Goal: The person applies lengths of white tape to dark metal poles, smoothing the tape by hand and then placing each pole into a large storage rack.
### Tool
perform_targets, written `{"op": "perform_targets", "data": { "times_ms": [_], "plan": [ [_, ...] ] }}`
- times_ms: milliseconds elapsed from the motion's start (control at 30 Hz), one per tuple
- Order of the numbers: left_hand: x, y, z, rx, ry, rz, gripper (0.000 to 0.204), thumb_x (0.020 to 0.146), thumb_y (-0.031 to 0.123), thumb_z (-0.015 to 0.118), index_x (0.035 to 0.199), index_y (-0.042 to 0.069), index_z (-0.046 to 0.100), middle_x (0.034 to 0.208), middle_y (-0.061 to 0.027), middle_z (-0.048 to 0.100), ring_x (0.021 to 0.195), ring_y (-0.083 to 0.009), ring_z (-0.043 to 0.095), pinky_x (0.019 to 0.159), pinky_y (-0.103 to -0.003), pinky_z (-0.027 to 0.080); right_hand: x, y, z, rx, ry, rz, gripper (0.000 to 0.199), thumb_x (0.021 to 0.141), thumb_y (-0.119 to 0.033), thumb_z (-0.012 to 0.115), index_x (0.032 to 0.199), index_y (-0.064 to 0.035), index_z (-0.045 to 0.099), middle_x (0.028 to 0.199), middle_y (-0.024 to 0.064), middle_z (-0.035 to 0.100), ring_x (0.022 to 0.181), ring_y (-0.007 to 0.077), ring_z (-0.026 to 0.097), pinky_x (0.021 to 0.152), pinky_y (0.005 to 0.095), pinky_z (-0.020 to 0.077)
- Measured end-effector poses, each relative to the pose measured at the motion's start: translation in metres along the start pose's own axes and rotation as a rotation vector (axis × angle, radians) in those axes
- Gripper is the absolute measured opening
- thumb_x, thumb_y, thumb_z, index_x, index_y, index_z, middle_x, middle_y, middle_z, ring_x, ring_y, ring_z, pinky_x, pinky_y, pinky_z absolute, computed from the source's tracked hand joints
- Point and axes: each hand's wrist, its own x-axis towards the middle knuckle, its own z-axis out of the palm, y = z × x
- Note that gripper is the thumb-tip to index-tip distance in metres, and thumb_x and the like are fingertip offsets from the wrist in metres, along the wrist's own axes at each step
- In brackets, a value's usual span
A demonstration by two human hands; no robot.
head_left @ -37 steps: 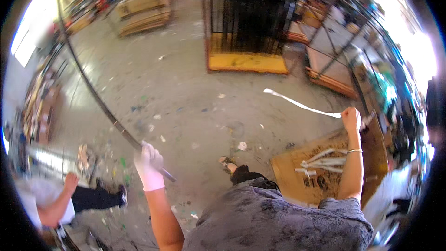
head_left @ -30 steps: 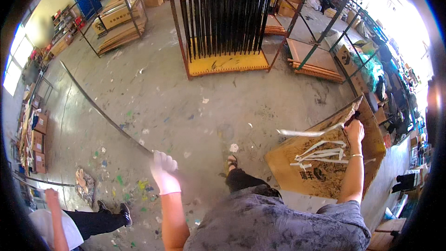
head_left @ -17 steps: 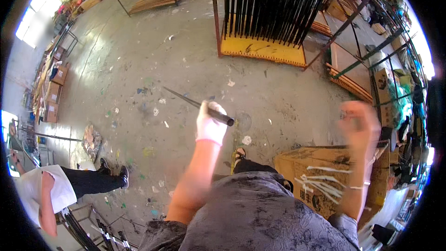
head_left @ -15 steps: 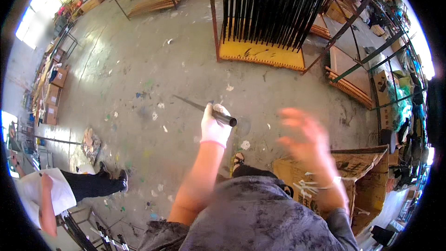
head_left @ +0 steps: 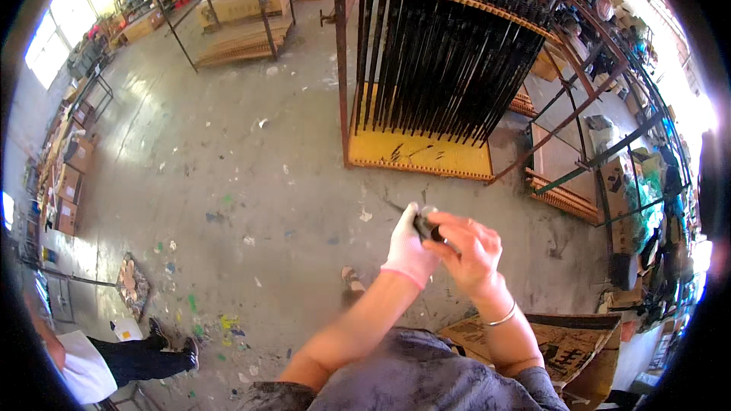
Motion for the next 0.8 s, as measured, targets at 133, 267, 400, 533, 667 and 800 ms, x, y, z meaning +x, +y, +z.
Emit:
{"op": "perform_targets", "data": {
  "times_ms": [133, 267, 400, 533, 667, 800],
  "plan": [
    [0.023, 0.029, 0.061, 0.008, -0.014, -0.042, 0.032, 0.091, 0.038, 0.047, 0.089, 0.007, 0.054, 0.083, -0.0051, 0.059, 0.08, -0.0201, 0.056, 0.076, -0.036, 0.047, 0.071, 0.041, 0.011, -0.127, -0.05, -0.156, 0.021, 0.064, -0.001, 0.072, 0.079, -0.0036, 0.057, 0.09, 0.0094, 0.065, 0.065, 0.0209, 0.062, 0.057, 0.0276, 0.0508],
    [0.016, 0.075, 0.043, 0.193, 0.089, -0.221, 0.041, 0.087, 0.041, 0.051, 0.103, 0.003, 0.052, 0.097, -0.0132, 0.058, 0.086, -0.0304, 0.057, 0.078, -0.041, 0.047, 0.155, 0.086, 0.025, -0.149, 0.069, 0.117, 0.019, 0.07, 0.003, 0.069, 0.086, -0.0007, 0.059, 0.09, 0.0064, 0.066, 0.068, 0.0132, 0.062, 0.062, 0.0234, 0.05],
    [-0.02, 0.182, -0.029, 0.526, 0.305, 0.038, 0.039, 0.087, 0.034, 0.053, 0.109, 0.002, 0.053, 0.101, -0.0147, 0.057, 0.089, -0.0309, 0.056, 0.08, -0.043, 0.045, 0.224, 0.145, 0.049, -0.106, 0.155, 0.181, 0.013, 0.077, 0.0, 0.065, 0.089, 0.0001, 0.061, 0.088, 0.0067, 0.067, 0.072, 0.0094, 0.062, 0.066, 0.0219, 0.0493],
    [-0.088, 0.261, -0.081, 0.57, 0.593, 0.468, 0.03, 0.089, 0.031, 0.052, 0.102, 0.005, 0.051, 0.095, -0.0119, 0.055, 0.082, -0.026, 0.052, 0.071, -0.038, 0.045, 0.264, 0.23, 0.077, -0.199, 0.154, 0.146, 0.019, 0.077, -0.011, 0.068, 0.093, -0.0015, 0.063, 0.077, 0.0075, 0.066, 0.062, 0.0088, 0.057, 0.059, 0.0222, 0.0463],
    [-0.129, 0.291, -0.119, 0.324, 0.662, 0.73, 0.053, 0.09, 0.037, 0.048, 0.123, -0.003, 0.037, 0.12, -0.0141, 0.045, 0.097, -0.0244, 0.048, 0.082, -0.033, 0.043, 0.298, 0.296, 0.125, -0.204, 0.146, 0.164, 0.019, 0.077, -0.012, 0.068, 0.092, -0.001, 0.063, 0.075, 0.0085, 0.065, 0.06, 0.0101, 0.056, 0.057, 0.0228, 0.0459],
    [-0.102, 0.279, -0.108, 0.217, 0.841, 0.851, 0.058, 0.09, 0.039, 0.047, 0.128, -0.003, 0.033, 0.134, -0.0141, 0.033, 0.107, -0.0244, 0.043, 0.088, -0.033, 0.04, 0.325, 0.351, 0.167, -0.185, 0.119, 0.138, 0.018, 0.076, -0.012, 0.068, 0.09, -0.0001, 0.063, 0.078, 0.0112, 0.064, 0.06, 0.0171, 0.059, 0.059, 0.0258, 0.0471]
  ]
}}
